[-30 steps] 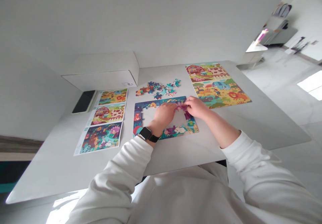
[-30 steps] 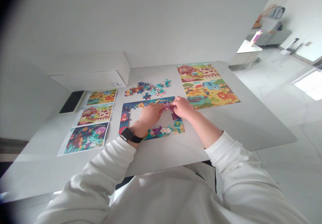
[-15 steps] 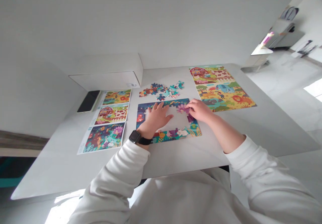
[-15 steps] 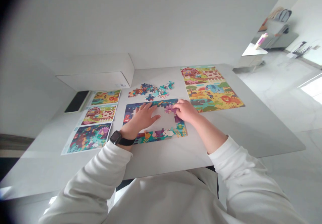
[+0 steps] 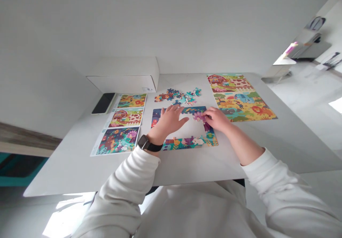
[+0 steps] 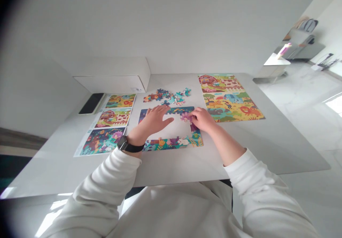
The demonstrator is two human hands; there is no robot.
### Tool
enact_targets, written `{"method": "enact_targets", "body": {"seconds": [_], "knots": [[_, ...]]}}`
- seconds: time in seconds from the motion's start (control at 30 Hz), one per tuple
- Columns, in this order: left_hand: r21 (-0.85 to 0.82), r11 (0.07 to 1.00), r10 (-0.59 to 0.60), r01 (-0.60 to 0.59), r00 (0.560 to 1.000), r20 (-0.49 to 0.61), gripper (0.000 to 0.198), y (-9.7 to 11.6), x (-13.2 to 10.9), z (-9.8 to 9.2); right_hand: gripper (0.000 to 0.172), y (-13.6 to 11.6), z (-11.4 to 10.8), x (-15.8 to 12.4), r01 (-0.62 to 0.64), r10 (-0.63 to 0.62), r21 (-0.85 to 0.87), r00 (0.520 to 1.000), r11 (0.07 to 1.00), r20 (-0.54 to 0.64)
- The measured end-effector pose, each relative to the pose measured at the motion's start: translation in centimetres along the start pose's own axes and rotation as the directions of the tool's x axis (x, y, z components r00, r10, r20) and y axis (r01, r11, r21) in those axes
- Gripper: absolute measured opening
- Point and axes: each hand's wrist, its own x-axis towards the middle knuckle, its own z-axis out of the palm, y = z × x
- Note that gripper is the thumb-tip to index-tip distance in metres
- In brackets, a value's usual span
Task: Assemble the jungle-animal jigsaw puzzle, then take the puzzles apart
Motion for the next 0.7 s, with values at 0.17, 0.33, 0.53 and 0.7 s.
{"method": "enact_targets", "body": {"seconds": [0.17, 0.33, 0.53, 0.7], "knots": [[-0.217, 0.970, 0.072, -0.106, 0.984, -0.161, 0.046, -0.5, -2.5, -5.0, 0.030, 0.1, -0.3, 0.2, -0.051, 0.051, 0.018, 0.999, 0.999, 0.005], [-0.240, 0.969, -0.046, 0.050, 0.999, 0.022, 0.034, -2.0, -4.0, -3.8, 0.038, 0.5, 0.0, 0.3, -0.115, 0.123, 0.110, 0.990, 0.987, -0.070], [-0.114, 0.986, -0.121, 0.120, 0.993, -0.001, 0.037, -3.1, -3.2, -0.5, 0.029, 1.2, 0.6, 1.1, -0.138, 0.166, 0.153, 0.967, 0.979, -0.191], [-0.122, 0.984, -0.135, 0.131, 0.990, -0.025, 0.040, -2.9, -3.2, -0.5, 0.027, 1.1, 0.0, 4.0, -0.150, 0.156, 0.046, 0.962, 0.988, -0.223]]}}
